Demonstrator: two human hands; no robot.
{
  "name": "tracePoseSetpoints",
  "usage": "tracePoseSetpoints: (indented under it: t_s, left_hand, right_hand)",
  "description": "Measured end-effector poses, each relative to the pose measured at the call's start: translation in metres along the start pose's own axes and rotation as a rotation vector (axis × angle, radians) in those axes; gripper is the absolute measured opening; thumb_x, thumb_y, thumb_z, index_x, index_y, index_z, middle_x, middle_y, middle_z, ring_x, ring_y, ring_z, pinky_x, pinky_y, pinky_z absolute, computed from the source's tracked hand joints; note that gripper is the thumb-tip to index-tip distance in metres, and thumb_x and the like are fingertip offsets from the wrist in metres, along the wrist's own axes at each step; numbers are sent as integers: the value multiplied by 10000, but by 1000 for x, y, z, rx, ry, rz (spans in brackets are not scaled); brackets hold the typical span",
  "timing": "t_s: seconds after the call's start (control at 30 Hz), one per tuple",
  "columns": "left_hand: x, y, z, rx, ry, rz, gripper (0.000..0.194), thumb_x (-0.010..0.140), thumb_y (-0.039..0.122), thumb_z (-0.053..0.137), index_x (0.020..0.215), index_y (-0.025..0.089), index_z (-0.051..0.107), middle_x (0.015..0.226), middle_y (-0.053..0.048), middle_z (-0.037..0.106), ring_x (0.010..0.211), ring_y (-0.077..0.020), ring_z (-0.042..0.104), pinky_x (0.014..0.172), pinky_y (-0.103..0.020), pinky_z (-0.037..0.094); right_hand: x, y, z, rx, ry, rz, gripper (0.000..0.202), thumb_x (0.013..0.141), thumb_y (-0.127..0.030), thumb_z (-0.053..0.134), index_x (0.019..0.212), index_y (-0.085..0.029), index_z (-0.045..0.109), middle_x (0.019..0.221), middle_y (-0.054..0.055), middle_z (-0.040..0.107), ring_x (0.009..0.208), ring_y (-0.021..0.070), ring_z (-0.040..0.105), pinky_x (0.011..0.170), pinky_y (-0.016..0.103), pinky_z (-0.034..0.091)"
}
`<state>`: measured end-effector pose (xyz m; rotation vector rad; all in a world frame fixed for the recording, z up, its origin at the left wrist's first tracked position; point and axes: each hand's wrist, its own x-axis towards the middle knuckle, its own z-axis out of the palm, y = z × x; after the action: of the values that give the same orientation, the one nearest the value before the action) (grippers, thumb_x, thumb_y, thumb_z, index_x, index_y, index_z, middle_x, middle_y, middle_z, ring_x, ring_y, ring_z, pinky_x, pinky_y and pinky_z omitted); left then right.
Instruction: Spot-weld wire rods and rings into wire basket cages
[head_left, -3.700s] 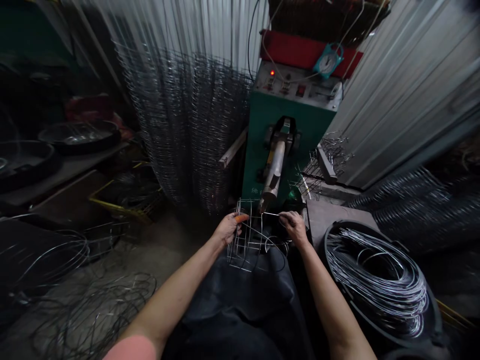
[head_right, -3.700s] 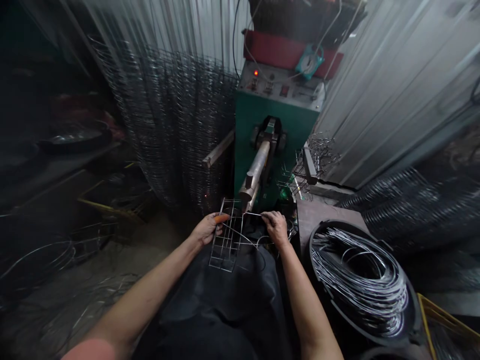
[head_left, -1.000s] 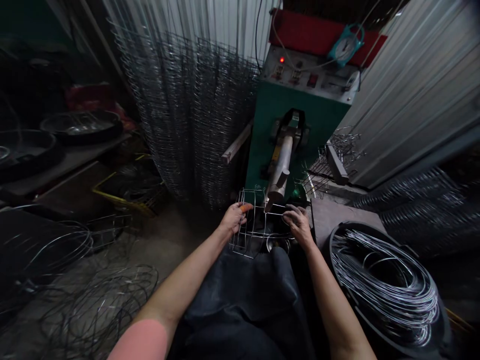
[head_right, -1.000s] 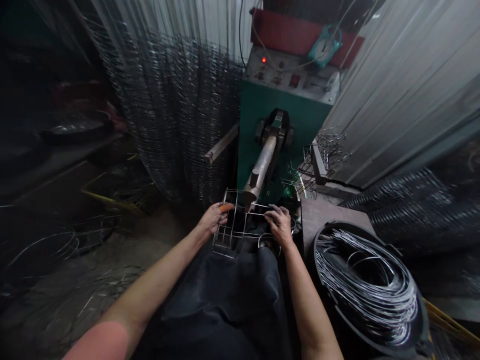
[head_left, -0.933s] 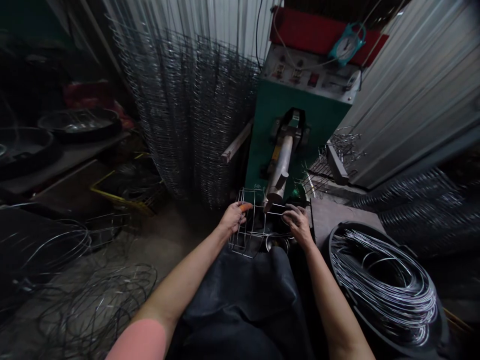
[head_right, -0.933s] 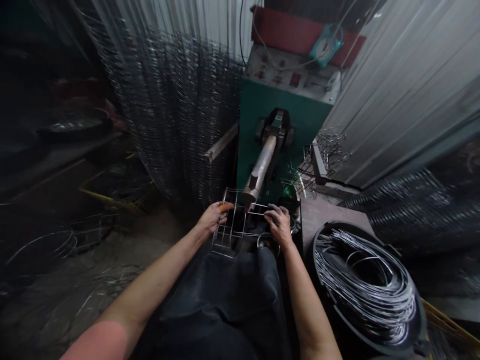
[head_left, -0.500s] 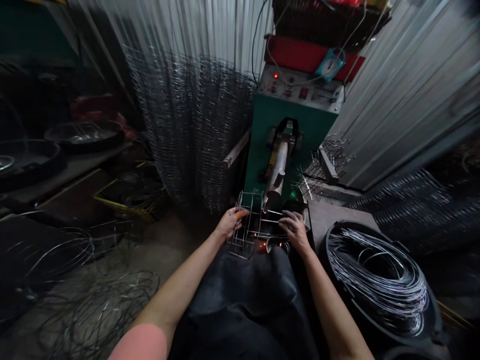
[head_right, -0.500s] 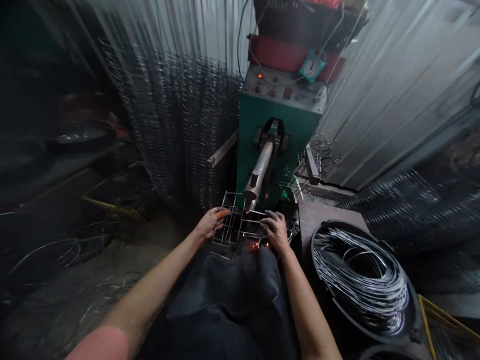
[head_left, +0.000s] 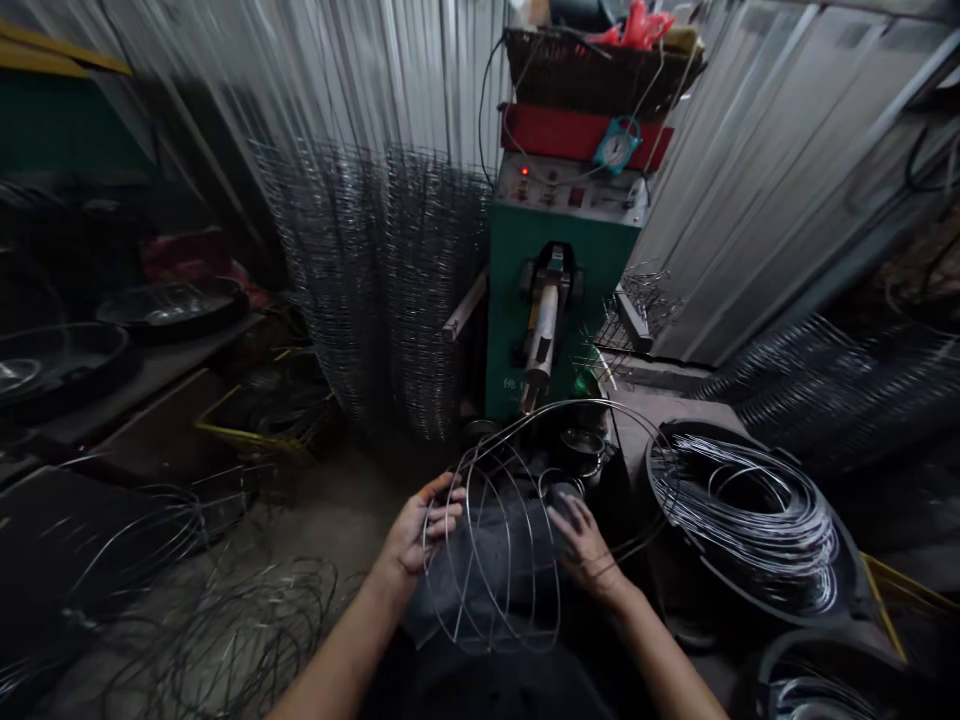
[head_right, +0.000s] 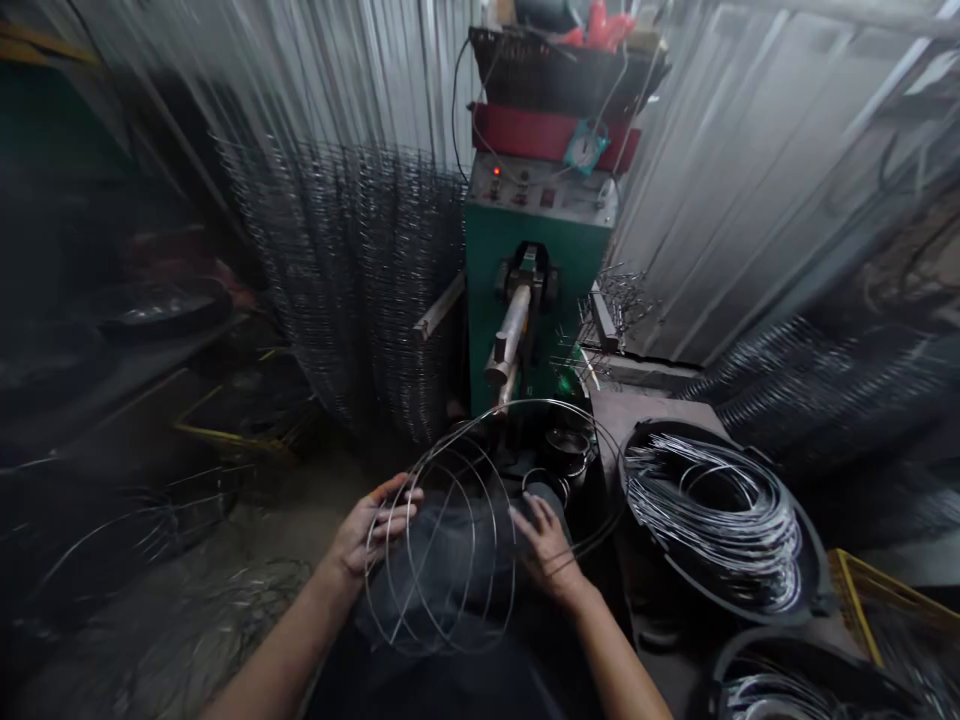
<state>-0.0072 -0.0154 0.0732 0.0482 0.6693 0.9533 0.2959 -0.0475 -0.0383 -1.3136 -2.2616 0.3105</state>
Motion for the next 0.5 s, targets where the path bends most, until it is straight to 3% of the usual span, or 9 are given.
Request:
tracePoseSetpoints:
  t_s: [0.1, 0.27, 0.4, 0.5]
  left_hand:
    - [2, -14, -6, -67, 36, -115, 265, 881, 213, 370, 700, 118, 538, 620, -12, 486, 321, 21, 294, 281, -92, 270]
    - [13, -20, -14, 77, 65, -119, 354, 880, 412, 378, 857, 124, 582, 686, -81, 625, 531, -130, 594, 530, -279, 519]
    - [26, -22, -17, 193, 84, -33, 485, 858, 525, 333, 995, 110, 543, 889, -162, 665, 751, -217, 653, 650, -369, 518]
    - [28, -33, -25, 308, 196, 131, 580, 834, 572, 340, 1177, 119, 451, 1106, -211, 600, 969, -244, 611, 786, -387, 482]
  right_hand:
    - [-13, -26, 11, -3, -115, -78, 273, 814, -243, 563, 1067, -326, 623, 1256, 53, 536, 1233, 282, 390, 938, 506, 387]
    - [-29, -58, -8, 180, -170, -122, 232, 904, -285, 440, 1077, -276, 595, 937, 39, 675, 908, 200, 615, 958, 494, 353]
    - [-20, -77, -11, 391, -70, -28, 269, 922, -318, 373, 1005, -206, 604, 835, 50, 663, 762, 176, 627, 745, 315, 480]
    - [-2, -79, -3, 482, 85, 110, 330, 928, -369, 332, 880, -176, 595, 709, 34, 614, 637, 152, 586, 593, 246, 462]
